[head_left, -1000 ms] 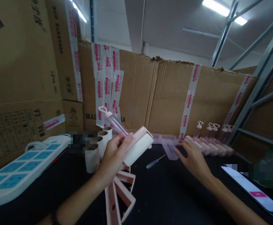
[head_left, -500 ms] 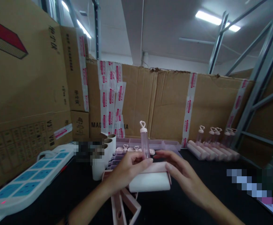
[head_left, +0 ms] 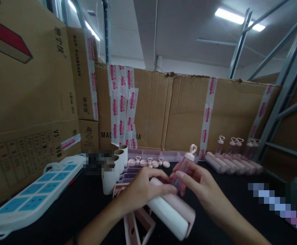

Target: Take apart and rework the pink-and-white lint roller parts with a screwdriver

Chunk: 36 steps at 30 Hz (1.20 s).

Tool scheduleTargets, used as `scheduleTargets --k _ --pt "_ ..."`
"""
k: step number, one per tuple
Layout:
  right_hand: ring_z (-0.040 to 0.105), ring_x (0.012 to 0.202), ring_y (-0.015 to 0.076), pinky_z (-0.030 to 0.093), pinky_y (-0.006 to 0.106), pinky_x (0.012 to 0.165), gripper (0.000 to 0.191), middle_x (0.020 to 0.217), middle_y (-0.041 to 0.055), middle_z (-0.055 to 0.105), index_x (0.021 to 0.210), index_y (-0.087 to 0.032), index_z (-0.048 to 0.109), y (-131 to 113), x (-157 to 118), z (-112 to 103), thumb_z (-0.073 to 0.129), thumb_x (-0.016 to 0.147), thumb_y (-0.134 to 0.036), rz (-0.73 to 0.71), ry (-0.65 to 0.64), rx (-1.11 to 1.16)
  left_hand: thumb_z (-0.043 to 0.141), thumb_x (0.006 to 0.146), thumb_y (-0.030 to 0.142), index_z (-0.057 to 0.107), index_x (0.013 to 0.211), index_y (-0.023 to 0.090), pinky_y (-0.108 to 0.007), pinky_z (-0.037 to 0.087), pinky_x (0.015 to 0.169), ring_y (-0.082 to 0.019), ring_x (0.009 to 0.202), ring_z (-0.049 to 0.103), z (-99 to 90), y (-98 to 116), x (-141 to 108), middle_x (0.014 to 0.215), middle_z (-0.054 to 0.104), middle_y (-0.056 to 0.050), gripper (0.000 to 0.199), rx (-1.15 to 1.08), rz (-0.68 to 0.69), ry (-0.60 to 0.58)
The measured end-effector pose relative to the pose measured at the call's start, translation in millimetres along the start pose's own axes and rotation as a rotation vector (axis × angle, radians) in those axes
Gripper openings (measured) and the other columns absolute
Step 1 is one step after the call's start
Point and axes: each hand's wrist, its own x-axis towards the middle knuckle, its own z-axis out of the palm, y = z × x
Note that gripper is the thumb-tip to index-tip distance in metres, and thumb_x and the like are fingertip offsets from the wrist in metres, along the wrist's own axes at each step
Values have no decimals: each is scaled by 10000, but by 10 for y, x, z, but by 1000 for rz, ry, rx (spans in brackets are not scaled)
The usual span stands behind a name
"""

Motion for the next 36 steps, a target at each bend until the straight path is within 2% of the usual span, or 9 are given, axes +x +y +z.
scheduleTargets --k 2,5,14,18,22,25,28,33,36 --pt "597 714 163 545 228 646 275 987 74 673 1058 -176 688 2 -10 -15 747 970 -429 -47 104 71 760 766 405 743 1024 183 -290 454 826 -228 961 643 -22 14 8 1036 735 -58 341 -78 11 153" --pt "600 836 157 547 228 770 222 1152 80 642 1116 -198 667 16 -31 -3 715 1006 -384 -102 203 183 726 811 447 650 1173 208 -282 480 745 -208 881 637 -18 31 -14 1056 698 -53 440 -252 -13 298" --pt "606 1112 217 523 332 997 191 1258 82 616 1185 -250 684 191 -257 45 718 1010 -319 -28 152 416 780 775 508 630 1067 196 -220 478 676 -154 804 588 236 6 -67 911 673 -10 453 -485 -23 548" --pt "631 1088 220 535 348 991 303 1247 77 631 1254 -291 649 199 -388 62 761 979 -347 2 237 480 809 716 540 627 1046 170 -246 499 683 -172 809 591 347 -18 -81 924 690 -35 529 -629 -90 494" --pt "647 1051 236 543 384 986 345 1211 85 652 1208 -266 674 190 -458 95 814 927 -410 47 250 478 728 806 515 608 1129 177 -263 492 811 -190 948 604 420 -44 -141 1049 692 -48 483 -500 -82 474" --pt "656 1013 252 538 429 989 392 1175 105 666 1192 -229 680 184 -474 104 818 910 -464 100 233 439 681 851 472 566 1180 207 -265 468 908 -185 1018 599 441 -55 -170 1090 670 -28 438 -381 -33 513" --pt "665 981 274 559 437 933 426 1097 122 685 1137 -185 700 133 -472 66 809 899 -521 189 150 349 665 866 425 588 1024 215 -235 479 812 -151 873 592 427 -33 -177 938 633 9 274 -274 65 541" --pt "649 752 202 551 270 701 463 825 84 679 953 -148 735 -69 -516 -190 670 968 -606 266 -72 -85 646 885 345 581 884 202 -200 459 630 -114 668 532 327 99 -187 743 535 39 158 -216 168 631" --pt "590 577 167 499 230 542 539 644 34 592 846 -154 710 -138 -546 -378 516 1035 -619 236 -94 -376 674 877 385 575 887 201 -211 468 586 -121 619 546 251 119 -174 717 544 36 209 -272 159 703"
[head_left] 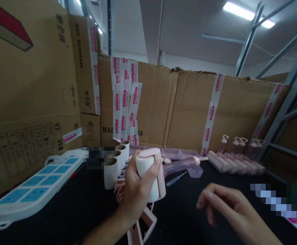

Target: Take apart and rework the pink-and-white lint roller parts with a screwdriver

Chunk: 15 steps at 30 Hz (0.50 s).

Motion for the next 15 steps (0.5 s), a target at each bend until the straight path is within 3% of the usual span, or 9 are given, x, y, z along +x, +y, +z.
scheduleTargets --k 2,4,5,6,8,11,15 --pt "600 596 167 499 227 530 459 691 26 598 914 -164 697 69 39 -58 452 1086 -511 -85 47 -285 718 846 409 583 942 201 -226 485 582 -135 626 572 -31 -33 43 749 570 23 266 -34 -2 81" --pt "652 789 182 552 244 690 268 912 50 654 1067 -172 681 192 161 -44 446 1096 -299 -208 31 -602 741 829 419 594 1003 199 -232 497 583 -148 647 595 -56 -84 80 780 585 10 316 -54 -4 135" --pt "649 937 201 553 283 840 224 1068 68 650 1156 -175 664 270 248 -16 458 1066 -184 -261 -1 -712 746 825 421 595 1011 199 -231 500 583 -150 652 600 -64 -108 95 783 586 8 326 -57 -1 150" --pt "625 1043 223 532 327 936 283 1190 78 621 1216 -181 649 353 346 21 469 1018 -87 -291 -36 -777 749 825 421 596 1007 199 -228 503 588 -149 656 602 -70 -128 107 781 585 9 325 -55 3 161" --pt "579 1133 282 516 416 981 455 1310 112 563 1295 -168 622 517 554 99 475 916 35 -336 -110 -882 754 824 417 595 996 200 -225 511 602 -148 663 604 -74 -154 121 775 585 12 320 -45 15 172" --pt "566 1096 339 533 480 917 530 1291 163 565 1307 -119 612 693 819 196 488 837 94 -423 -220 -1017 755 822 420 585 973 194 -234 522 608 -158 670 614 -77 -166 127 768 591 8 320 -26 15 162" --pt "590 933 309 533 460 847 351 1064 133 636 1113 -103 657 722 977 271 520 848 83 -557 -328 -1105 738 840 429 557 1001 203 -249 533 595 -167 662 634 -84 -158 122 781 605 9 332 -28 -26 119"
